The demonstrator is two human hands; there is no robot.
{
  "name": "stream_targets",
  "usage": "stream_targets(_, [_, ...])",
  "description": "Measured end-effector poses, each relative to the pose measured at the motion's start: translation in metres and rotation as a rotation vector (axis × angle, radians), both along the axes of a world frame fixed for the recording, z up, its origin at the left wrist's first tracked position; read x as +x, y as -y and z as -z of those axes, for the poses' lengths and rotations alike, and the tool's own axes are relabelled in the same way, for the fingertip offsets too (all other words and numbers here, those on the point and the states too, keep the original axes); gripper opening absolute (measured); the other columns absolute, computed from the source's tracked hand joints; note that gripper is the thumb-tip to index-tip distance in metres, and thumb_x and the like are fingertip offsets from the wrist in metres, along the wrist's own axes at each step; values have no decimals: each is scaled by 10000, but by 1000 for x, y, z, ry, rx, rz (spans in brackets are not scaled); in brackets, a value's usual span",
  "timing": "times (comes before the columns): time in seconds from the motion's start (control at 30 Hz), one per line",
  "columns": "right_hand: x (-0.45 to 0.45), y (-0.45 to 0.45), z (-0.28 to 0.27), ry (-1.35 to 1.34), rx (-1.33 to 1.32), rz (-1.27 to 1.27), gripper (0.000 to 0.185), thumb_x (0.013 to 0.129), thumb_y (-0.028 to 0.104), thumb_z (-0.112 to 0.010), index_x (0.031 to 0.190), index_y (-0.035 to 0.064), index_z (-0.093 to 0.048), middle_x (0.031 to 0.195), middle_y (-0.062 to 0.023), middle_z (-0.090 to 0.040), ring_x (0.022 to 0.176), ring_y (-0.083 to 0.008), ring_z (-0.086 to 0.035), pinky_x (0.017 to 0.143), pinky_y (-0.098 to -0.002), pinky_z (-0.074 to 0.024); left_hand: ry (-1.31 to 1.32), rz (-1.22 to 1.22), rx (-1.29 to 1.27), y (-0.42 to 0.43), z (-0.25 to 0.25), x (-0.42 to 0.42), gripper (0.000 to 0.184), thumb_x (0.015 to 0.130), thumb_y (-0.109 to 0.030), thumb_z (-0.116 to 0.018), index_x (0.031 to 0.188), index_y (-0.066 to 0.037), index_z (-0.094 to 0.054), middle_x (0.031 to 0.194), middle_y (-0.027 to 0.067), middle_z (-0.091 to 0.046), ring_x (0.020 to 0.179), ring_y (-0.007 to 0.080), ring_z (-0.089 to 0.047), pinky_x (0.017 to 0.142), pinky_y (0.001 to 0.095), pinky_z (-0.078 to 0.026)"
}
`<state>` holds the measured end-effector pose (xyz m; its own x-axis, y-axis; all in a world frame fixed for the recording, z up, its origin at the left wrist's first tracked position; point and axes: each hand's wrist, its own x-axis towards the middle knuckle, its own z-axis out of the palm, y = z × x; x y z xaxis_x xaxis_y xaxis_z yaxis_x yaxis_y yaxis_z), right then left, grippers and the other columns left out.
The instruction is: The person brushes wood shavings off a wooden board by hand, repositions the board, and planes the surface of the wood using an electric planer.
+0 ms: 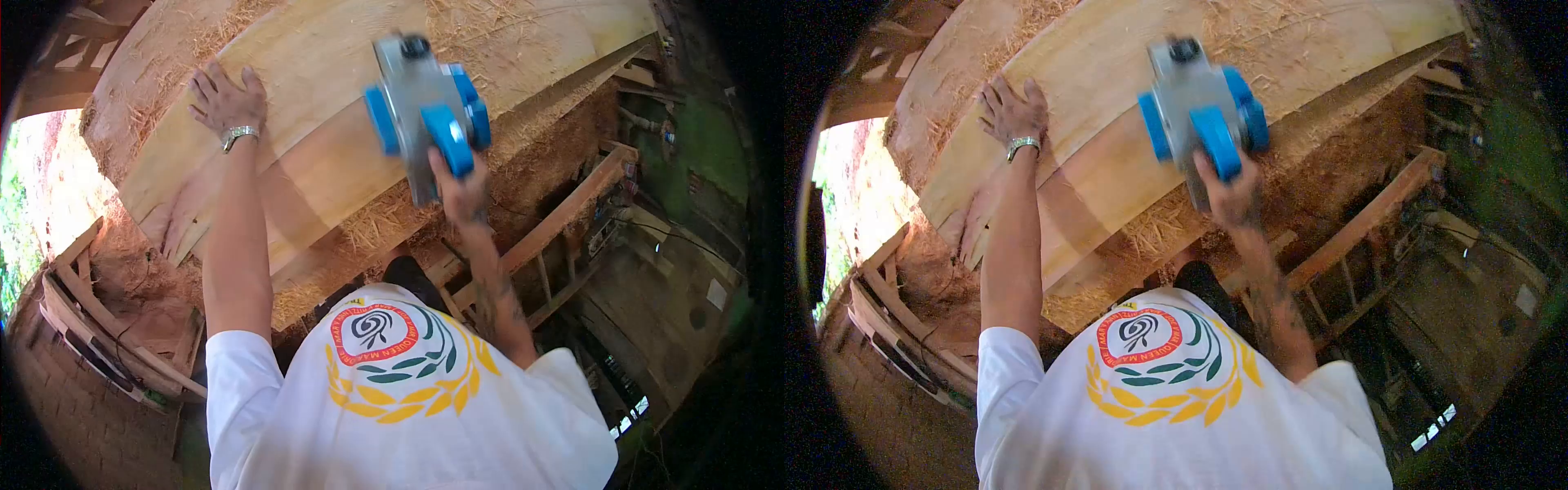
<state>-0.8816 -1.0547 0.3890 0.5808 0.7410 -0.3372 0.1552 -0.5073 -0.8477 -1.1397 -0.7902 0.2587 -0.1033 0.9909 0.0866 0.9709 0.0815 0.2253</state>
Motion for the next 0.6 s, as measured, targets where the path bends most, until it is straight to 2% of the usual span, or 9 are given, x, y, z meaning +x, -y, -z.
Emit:
stream_targets(0.03, [-6,39,-7,36,-64,15,235,919,237,-783,923,22,-687,729,12,-593,701,-110,-548,645,-320,-463,7,-1,-2,-1,-1,0,802,976,-585,-462,1624,-133,-321,1713,167,-224,1601,316,-144,1269,581,-71])
stream_targets(0.13, [-20,146,6,-34,-57,127,252,911,222,-791,856,26,-644,709,25,-558,661,-107,-512,599,-318,-422,13,-11,4,-2,1,1,801,983,-582,-453,1629,-130,-309,1713,168,-222,1602,318,-141,1271,576,-63])
stream_targets(0.23, [-21,157,-1,-22,-76,134,257,910,220,-793,849,26,-637,709,32,-552,671,-98,-512,603,-313,-421,18,-17,1,-1,-2,3,794,990,-574,-447,1629,-124,-307,1714,170,-220,1602,323,-142,1270,581,-52])
stream_targets(0.33, [-10,111,-5,-99,-65,155,249,904,215,-803,858,22,-652,702,31,-553,682,-87,-514,614,-307,-429,7,-15,-3,-2,0,2,792,995,-571,-446,1629,-119,-303,1714,171,-217,1600,326,-149,1267,592,-52])
stream_targets(0.43, [16,41,4,-41,-103,62,236,901,210,-806,849,31,-661,700,33,-550,685,-78,-512,623,-296,-428,-26,-19,-13,-3,4,1,794,998,-573,-446,1630,-115,-301,1714,172,-217,1599,328,-150,1264,601,-55])
stream_targets(0.53, [30,-61,11,-5,108,14,260,898,271,-799,844,40,-692,727,-2,-637,694,-122,-581,670,-329,-478,-24,-15,-3,-3,1,2,795,997,-573,-451,1630,-116,-302,1714,170,-219,1598,327,-156,1263,603,-59])
stream_targets(0.6, [41,-129,21,72,199,-33,291,924,280,-770,762,73,-643,639,7,-598,569,-117,-557,554,-315,-436,-31,-13,9,-2,0,3,793,994,-570,-456,1630,-120,-304,1714,167,-219,1596,325,-161,1263,603,-61])
